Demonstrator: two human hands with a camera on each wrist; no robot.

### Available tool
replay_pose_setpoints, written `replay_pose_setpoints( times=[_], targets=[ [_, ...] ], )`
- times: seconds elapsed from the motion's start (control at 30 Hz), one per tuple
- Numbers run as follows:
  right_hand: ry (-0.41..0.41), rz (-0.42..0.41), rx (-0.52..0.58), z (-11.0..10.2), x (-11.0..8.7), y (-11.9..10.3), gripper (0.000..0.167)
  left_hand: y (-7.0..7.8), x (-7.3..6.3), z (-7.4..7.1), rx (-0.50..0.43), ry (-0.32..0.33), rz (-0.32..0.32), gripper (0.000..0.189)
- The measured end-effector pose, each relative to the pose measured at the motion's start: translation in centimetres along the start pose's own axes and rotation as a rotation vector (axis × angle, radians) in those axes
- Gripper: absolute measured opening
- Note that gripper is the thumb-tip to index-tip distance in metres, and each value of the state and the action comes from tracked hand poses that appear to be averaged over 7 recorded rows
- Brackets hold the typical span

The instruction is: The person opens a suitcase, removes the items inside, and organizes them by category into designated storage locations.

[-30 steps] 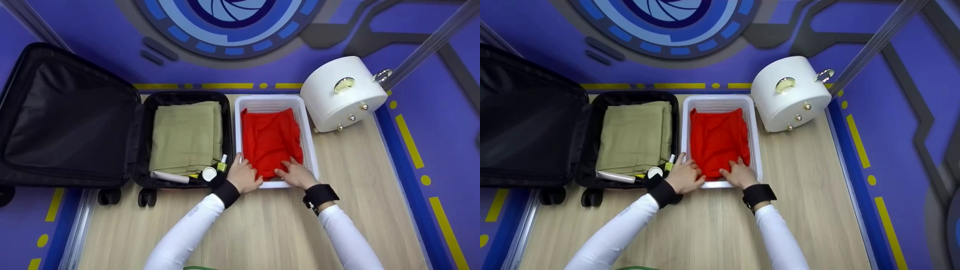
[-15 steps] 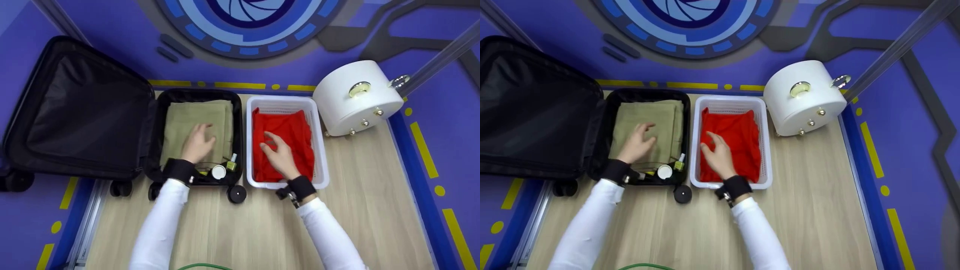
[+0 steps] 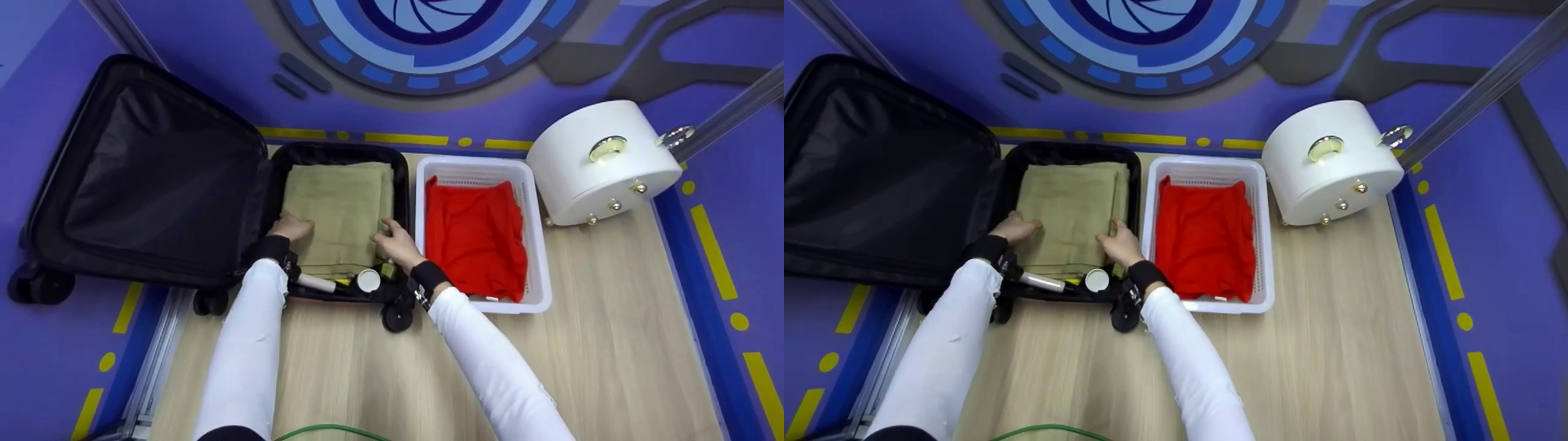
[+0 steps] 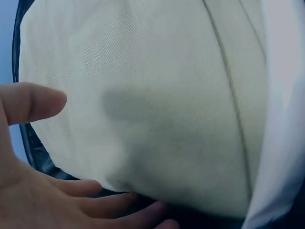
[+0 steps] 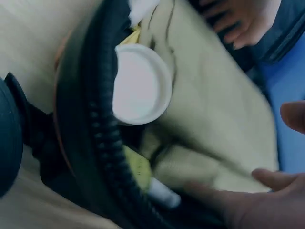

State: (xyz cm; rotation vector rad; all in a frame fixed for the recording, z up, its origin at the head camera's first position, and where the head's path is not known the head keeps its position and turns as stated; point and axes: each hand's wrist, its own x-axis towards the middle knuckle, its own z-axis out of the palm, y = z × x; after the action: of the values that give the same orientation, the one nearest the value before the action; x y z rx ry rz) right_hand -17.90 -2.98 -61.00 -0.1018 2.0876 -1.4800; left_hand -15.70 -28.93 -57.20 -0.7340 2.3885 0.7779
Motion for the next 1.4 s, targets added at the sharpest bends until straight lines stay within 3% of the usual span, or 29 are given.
replay_pose_setpoints(
  times=[0.07,0.2,0.3,0.43,0.57,0.63,0.7,0.8,0.87,1.0,1.07,1.2,1.4],
  targets=[
    [-0.035,0.009,0.028,0.1,0.6,0.3,0.065,-0.1,0.3,0.4,-0.008,-0.001,-0.016,0.092],
    [-0.091,-0.021,-0.034,0.5,1.5,0.8,0.065,-0.1,0.6,1.0,-0.007,0.031,-0.028,0.092],
    [-0.091,-0.043,-0.075,0.8,1.9,1.2,0.067,-0.1,0.8,1.1,0.006,0.034,-0.036,0.094],
    [-0.079,-0.075,-0.042,1.0,2.1,1.7,0.080,-0.2,0.9,0.8,-0.015,0.035,-0.069,0.098],
    [-0.071,-0.052,0.161,1.1,2.1,1.7,0.105,-0.4,1.3,0.2,-0.049,0.098,-0.078,0.087],
    [-0.060,-0.028,0.260,1.1,2.1,1.7,0.113,-0.7,2.2,0.3,-0.074,0.155,-0.031,0.070],
    [-0.067,-0.011,0.332,1.1,2.1,1.8,0.111,-0.5,2.1,0.3,-0.109,0.178,0.046,0.060],
    [-0.080,-0.011,0.337,1.2,2.2,1.8,0.100,0.5,1.0,0.4,-0.147,0.166,0.176,0.061],
    [-0.075,-0.030,0.295,1.2,2.2,1.9,0.094,1.7,-0.5,0.4,-0.161,0.145,0.230,0.066],
    [-0.035,-0.079,0.179,1.3,2.2,1.9,0.096,2.9,-1.6,0.5,-0.159,0.181,0.266,0.063],
    [-0.022,-0.095,0.174,1.3,2.2,1.9,0.098,3.3,-2.0,0.2,-0.168,0.208,0.276,0.065],
    [-0.011,-0.101,0.285,1.3,1.8,2.1,0.099,3.7,-3.1,-0.6,-0.216,0.265,0.305,0.070],
    [0.045,-0.109,0.532,0.4,0.4,1.4,0.098,4.9,-6.0,-2.2,-0.308,0.362,0.382,0.059]
  ],
)
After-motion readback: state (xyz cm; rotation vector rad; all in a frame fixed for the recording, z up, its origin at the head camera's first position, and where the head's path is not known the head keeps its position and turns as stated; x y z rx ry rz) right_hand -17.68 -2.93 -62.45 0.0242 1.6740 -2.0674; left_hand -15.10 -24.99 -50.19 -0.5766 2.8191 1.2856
